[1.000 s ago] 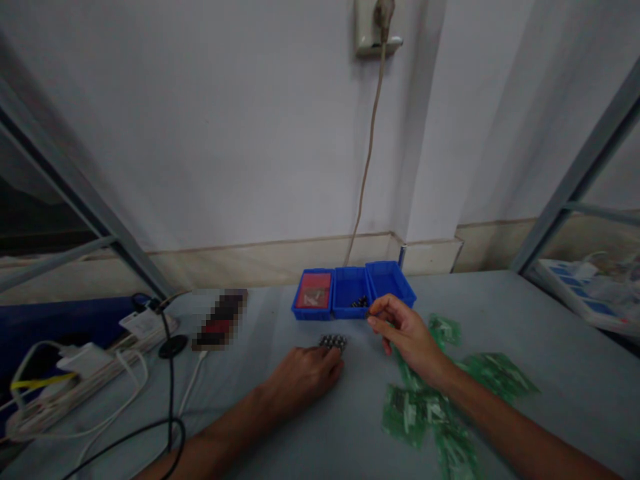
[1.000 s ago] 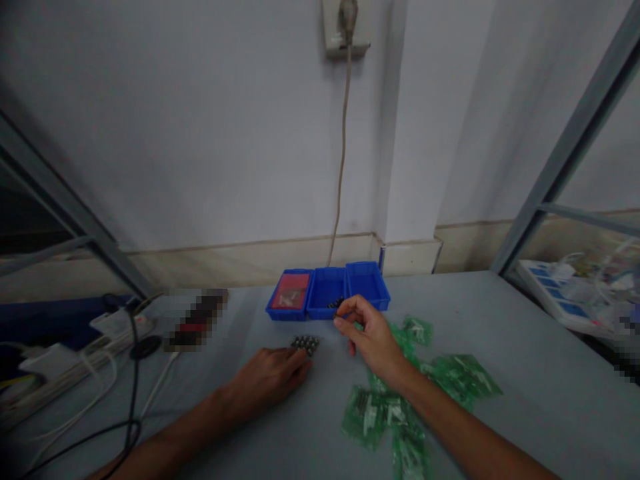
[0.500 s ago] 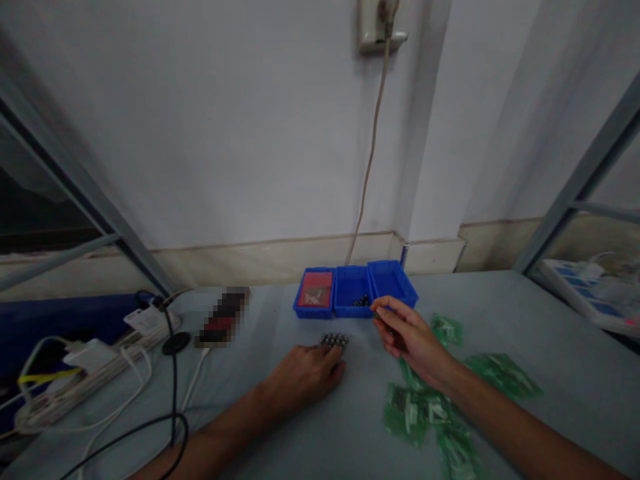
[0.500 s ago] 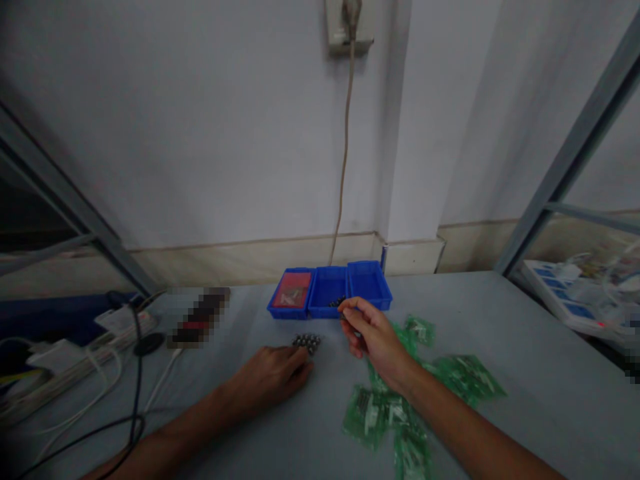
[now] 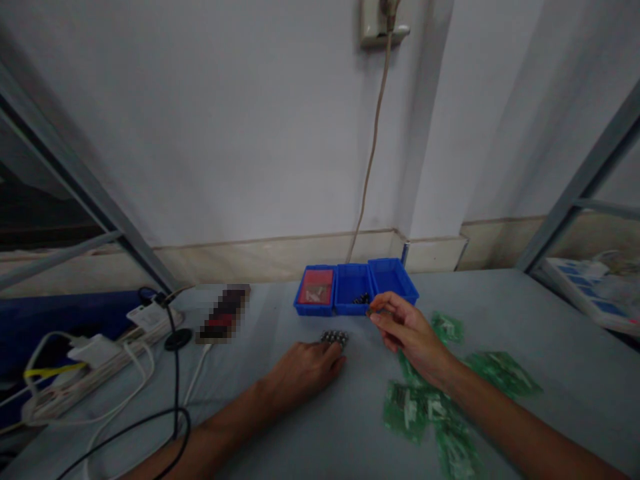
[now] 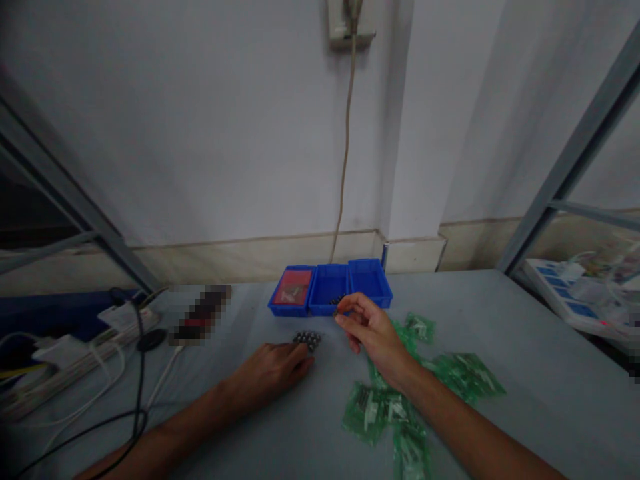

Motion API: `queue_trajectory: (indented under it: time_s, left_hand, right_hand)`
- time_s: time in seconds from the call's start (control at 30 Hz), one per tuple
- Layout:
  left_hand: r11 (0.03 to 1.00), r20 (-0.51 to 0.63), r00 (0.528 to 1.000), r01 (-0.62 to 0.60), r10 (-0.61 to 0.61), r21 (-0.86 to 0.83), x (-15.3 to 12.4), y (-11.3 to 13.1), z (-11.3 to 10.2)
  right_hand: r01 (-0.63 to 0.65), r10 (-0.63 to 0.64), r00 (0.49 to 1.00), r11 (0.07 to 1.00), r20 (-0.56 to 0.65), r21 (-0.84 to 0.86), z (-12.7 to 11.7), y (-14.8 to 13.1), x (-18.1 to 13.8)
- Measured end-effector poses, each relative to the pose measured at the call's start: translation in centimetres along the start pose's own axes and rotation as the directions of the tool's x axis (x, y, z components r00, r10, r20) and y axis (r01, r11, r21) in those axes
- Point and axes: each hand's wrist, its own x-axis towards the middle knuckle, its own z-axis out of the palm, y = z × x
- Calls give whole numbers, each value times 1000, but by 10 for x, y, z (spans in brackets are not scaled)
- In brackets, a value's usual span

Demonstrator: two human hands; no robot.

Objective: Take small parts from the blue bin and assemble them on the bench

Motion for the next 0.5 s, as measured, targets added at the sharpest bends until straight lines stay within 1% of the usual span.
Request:
queue_trajectory:
  time_s: [0.1,0.2,0.27,0.5]
  left_hand:
    - [1000,-14,1000,-8,8,-6,0,-1,1]
    - [1000,-18,1000,-18,18,-3,0,-1,1]
    - [1000,-15,1000,-22,22,-10,-1,-2,2]
    - [1000,-8,1000,-12,11,-11,-1,-3,4]
  right_hand:
    - [-56,53,998,994,30,94,2,-4,-1]
    - [-131,122,991,969,60,211,3,-7,-2]
    - [-162,151,987,952,61,259,2,-7,-2]
    - [-175,161,984,929,72,327,-1,-3,-1]
